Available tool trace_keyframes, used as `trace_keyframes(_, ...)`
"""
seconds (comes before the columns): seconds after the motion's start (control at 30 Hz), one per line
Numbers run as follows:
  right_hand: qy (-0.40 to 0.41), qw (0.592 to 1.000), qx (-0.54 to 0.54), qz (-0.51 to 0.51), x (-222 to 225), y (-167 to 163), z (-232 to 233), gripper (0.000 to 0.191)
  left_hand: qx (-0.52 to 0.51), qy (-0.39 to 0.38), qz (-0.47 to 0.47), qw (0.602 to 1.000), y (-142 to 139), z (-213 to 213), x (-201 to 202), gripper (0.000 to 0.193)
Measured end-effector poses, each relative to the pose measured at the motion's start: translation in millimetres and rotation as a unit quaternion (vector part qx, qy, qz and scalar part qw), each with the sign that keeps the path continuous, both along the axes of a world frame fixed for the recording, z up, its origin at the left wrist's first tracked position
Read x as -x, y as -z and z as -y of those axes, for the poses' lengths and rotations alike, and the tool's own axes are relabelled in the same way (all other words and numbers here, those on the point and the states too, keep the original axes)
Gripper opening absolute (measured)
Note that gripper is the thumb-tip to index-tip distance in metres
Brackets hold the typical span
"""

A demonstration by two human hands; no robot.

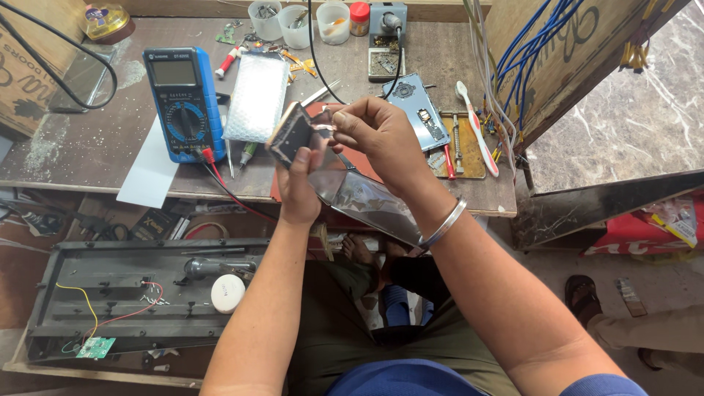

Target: The person disassembles a smartphone by peeling off the back cover and removing the battery. They then wipe the internal frame with a cloth and use a metal tool to pry at the edges of the device.

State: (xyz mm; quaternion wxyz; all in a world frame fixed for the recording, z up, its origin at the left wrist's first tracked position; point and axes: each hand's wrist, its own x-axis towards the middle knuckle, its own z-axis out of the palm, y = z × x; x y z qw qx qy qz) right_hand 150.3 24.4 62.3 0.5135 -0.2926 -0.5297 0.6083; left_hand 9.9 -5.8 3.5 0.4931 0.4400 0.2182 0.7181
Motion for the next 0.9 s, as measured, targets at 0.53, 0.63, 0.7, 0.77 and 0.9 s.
trace_keyframes(0.53, 0.1, 0.85, -0.239, 0.458, -27.5, 22.1, 6.5, 0.018, 0.055, 0.118, 0.141, 0.981, 5.5, 0.2, 14.8, 0.062)
trace_keyframes(0.63, 0.095, 0.815, -0.255, 0.511, -22.7, 23.4, 9.2, 0.016, 0.061, 0.097, 0.165, 0.98, 4.5, 0.2, 15.1, 0.059)
trace_keyframes(0.7, 0.089, 0.801, -0.278, 0.522, -20.4, 23.1, 8.5, 0.017, 0.072, 0.107, 0.172, 0.977, 3.5, -0.4, 15.0, 0.059)
trace_keyframes(0.77, 0.086, 0.798, -0.297, 0.517, -17.9, 22.6, 6.9, 0.014, 0.081, 0.112, 0.176, 0.975, 2.5, -1.5, 14.9, 0.058)
trace_keyframes(0.9, 0.082, 0.797, -0.313, 0.51, -14.3, 20.9, 5.3, 0.013, 0.095, 0.104, 0.165, 0.976, 1.1, -3.5, 14.6, 0.057)
